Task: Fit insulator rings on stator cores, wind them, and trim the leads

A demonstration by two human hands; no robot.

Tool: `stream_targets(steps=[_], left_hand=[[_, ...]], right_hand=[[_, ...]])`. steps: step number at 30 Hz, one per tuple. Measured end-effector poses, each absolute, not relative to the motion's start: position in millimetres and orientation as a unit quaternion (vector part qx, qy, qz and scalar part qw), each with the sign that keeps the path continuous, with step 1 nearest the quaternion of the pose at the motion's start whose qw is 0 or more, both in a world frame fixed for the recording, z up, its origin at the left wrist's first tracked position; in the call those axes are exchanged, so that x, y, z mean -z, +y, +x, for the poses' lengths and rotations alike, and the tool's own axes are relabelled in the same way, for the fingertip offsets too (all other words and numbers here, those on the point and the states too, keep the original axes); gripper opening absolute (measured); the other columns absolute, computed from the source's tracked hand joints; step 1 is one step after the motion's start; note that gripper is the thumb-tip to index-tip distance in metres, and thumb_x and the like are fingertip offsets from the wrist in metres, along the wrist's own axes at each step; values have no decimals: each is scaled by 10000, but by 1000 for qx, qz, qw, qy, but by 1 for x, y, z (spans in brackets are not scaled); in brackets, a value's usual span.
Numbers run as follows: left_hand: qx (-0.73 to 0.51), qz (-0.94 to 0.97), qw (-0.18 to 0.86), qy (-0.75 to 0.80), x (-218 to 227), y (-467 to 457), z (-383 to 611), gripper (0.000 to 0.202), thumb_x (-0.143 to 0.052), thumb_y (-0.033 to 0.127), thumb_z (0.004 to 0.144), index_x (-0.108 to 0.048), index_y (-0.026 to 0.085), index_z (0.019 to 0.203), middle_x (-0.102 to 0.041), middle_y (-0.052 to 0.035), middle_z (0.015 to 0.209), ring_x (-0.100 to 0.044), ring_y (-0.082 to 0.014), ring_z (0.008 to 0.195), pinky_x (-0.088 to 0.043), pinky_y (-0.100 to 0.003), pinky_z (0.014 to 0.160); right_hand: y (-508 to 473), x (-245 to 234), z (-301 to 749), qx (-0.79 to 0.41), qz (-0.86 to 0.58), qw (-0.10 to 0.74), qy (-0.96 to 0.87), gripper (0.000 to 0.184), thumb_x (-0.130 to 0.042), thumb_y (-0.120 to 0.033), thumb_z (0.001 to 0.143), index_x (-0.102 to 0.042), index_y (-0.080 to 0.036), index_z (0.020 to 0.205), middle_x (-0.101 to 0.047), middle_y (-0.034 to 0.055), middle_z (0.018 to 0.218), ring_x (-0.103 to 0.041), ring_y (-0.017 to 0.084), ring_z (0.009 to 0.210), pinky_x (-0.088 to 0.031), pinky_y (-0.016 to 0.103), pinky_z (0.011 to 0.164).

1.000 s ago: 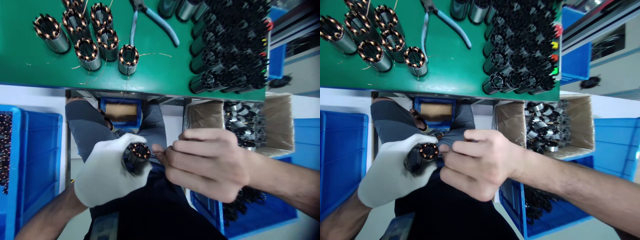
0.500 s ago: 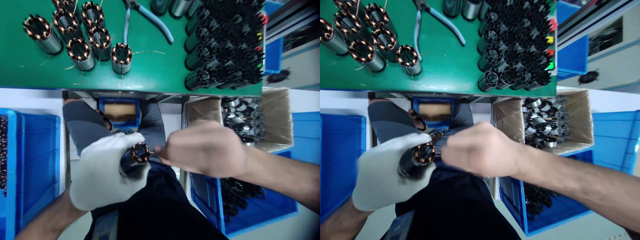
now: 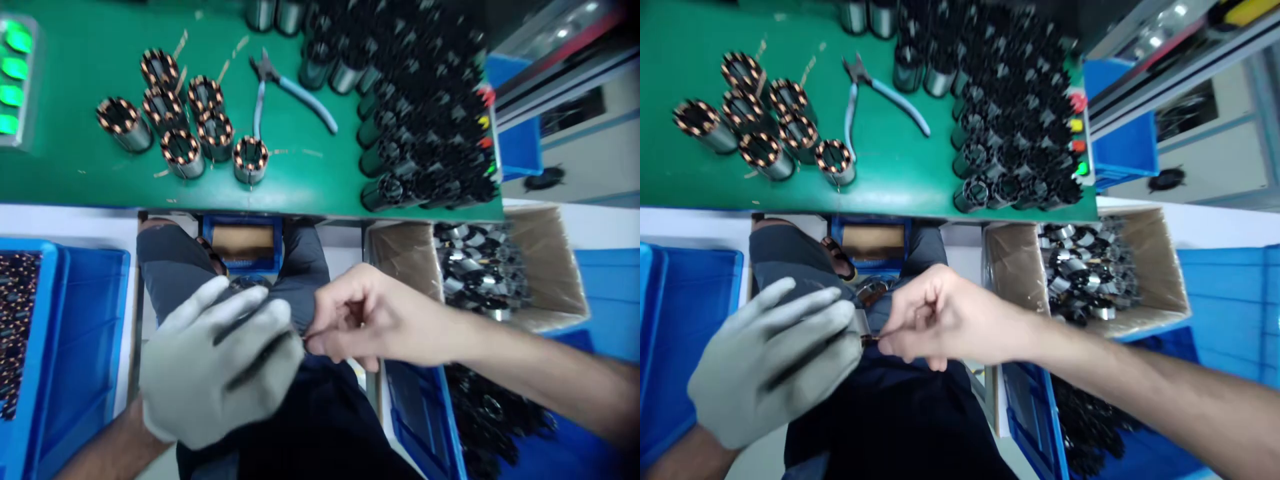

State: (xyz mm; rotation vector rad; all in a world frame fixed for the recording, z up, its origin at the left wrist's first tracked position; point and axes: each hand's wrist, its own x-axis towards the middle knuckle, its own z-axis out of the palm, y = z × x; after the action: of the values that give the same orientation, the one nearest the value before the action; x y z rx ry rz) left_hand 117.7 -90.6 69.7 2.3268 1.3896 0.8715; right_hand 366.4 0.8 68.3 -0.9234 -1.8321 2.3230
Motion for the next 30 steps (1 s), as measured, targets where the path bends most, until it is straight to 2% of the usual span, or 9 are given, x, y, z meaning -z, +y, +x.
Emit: stream_targets(steps=[3,5,7,10,14,19,22,26,30], left_hand=[[-310,777,155,526,-64,-92,114,244,-733,219,920,-699,287,1151,-897,30,1043,-898,-224,956,-689,-396,1050],[-333,722,205,571,-61,-94,108,263,-706,227,873,-673,290,1126,-845,30,946,-857,-194,819,-693,-313,814],[-355,690,241,584,-58,-98,100,247,-702,181,880,-653,302,1091,-793,38,899,-813,-165,760,-636,-252,674],[-358,680,277,576,-51,-105,87,203,-719,110,914,-639,293,951,-751,25,899,-794,-159,794,-635,-235,707],[-344,692,275,572,-38,-111,82,190,-726,99,917,-681,278,873,-780,-13,1002,-834,-182,921,-673,-243,806],[-338,717,231,564,-22,-116,71,168,-730,132,898,-735,294,939,-800,-26,1106,-858,-192,996,-696,-241,841],[-369,703,219,566,-20,-121,58,173,-727,123,892,-725,292,928,-766,-26,1074,-858,-185,958,-694,-235,798],[-410,665,220,584,-33,-123,48,208,-724,79,893,-696,285,898,-739,-17,1045,-851,-170,988,-693,-232,855],[-423,627,184,627,-53,-120,51,230,-753,76,922,-695,297,941,-759,1,1091,-831,-144,995,-675,-219,890]], right_hand=[[-2,-75,366,-380,-188,220,-879,414,-754,-68,1081,-629,-195,707,-556,-56,615,-473,72,513,-276,302,495],[5,-84,367,-220,-138,246,-934,430,-731,-24,1079,-617,-212,709,-515,-56,605,-449,95,513,-250,355,500],[21,-94,367,-206,-176,213,-939,283,-746,-140,1121,-727,-213,849,-601,-39,670,-533,110,551,-337,324,506],[60,-108,357,-186,-303,176,-918,154,-740,-294,1155,-826,-202,1065,-771,29,842,-703,143,688,-521,277,641],[124,-111,313,-22,-458,68,-886,296,-595,-269,1179,-874,-172,1165,-874,146,1048,-828,269,917,-582,350,805],[179,-103,250,26,-541,-79,-837,417,-476,-220,1175,-861,-100,1280,-864,288,1194,-852,393,1110,-615,430,916],[188,-102,234,39,-546,-89,-832,394,-485,-174,1147,-855,-46,1190,-845,334,1178,-847,408,1145,-615,424,932],[179,-110,241,61,-547,-80,-831,435,-409,-233,1185,-725,-7,1381,-818,345,1222,-820,440,1153,-614,464,906],[163,-119,275,103,-495,98,-857,317,-496,-283,1168,-697,-84,1311,-757,324,1334,-724,427,1259,-586,525,1020]])
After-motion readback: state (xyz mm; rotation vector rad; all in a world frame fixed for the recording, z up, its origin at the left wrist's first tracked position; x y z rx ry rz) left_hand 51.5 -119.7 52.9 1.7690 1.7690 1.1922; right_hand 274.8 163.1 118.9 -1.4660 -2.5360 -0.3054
